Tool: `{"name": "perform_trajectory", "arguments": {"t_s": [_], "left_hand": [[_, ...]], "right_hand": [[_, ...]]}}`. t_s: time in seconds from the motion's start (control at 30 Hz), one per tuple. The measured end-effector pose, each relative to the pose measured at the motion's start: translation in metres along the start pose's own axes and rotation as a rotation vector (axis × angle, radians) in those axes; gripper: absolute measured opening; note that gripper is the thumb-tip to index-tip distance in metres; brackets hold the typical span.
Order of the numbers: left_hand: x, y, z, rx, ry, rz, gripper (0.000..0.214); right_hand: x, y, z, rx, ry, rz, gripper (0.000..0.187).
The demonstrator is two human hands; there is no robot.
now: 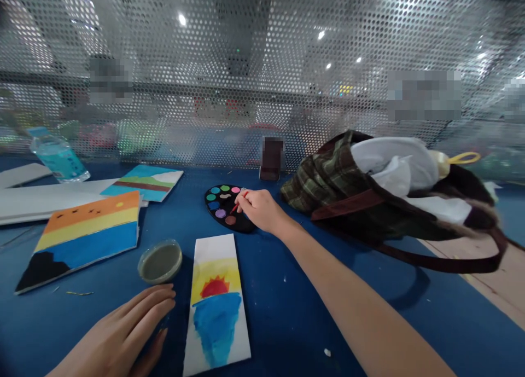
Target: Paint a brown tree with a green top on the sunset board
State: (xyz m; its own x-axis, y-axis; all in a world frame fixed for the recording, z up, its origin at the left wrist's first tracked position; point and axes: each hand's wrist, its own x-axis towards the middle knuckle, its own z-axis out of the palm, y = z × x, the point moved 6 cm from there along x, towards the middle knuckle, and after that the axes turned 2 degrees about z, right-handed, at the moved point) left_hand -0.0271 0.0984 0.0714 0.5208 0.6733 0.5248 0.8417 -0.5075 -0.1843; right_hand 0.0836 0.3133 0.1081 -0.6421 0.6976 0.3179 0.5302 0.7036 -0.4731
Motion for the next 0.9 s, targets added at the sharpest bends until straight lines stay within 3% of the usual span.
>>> {"name": "perform_trajectory", "arguments": {"t_s": [0.27, 0.37, 0.47, 0.53, 0.63, 0.7, 0.8, 0.9], "left_hand": [[0.003, 0.0, -0.001, 0.011, 0.04, 0.04, 0.026], [-0.001, -0.002, -0.002, -0.115, 0.047, -0.016, 0.025], [-0.007, -0.011, 0.002, -0.51, 0.011, -0.239, 0.035], [-0.011, -0.015, 0.008, -0.937, 0.039, -0.432, 0.04], [-0.01, -0.017, 0.012, -1.581, 0.254, -0.588, 0.037], [-0.007, -0.017, 0.016, -1.877, 0.345, -0.649, 0.024], [-0.006, -0.019, 0.023, -2.081, 0.335, -0.754, 0.011], [-0.009, -0.019, 0.023, -2.124, 0.267, -0.695, 0.034]], "right_hand": [[-0.001, 0.0, 0.001, -0.017, 0.008, -0.04, 0.034], [-0.002, -0.011, -0.003, -0.037, 0.001, -0.078, 0.031], [-0.011, -0.048, -0.011, -0.076, 0.042, -0.232, 0.029], [-0.029, -0.091, -0.013, -0.213, 0.13, -0.546, 0.027], [-0.064, -0.144, 0.004, -0.53, 0.171, -0.875, 0.027], [-0.085, -0.166, 0.016, -0.588, 0.208, -1.041, 0.025], [-0.106, -0.179, 0.029, -0.544, 0.225, -1.186, 0.023], [-0.113, -0.18, 0.038, -0.528, 0.169, -1.21, 0.022]]}}
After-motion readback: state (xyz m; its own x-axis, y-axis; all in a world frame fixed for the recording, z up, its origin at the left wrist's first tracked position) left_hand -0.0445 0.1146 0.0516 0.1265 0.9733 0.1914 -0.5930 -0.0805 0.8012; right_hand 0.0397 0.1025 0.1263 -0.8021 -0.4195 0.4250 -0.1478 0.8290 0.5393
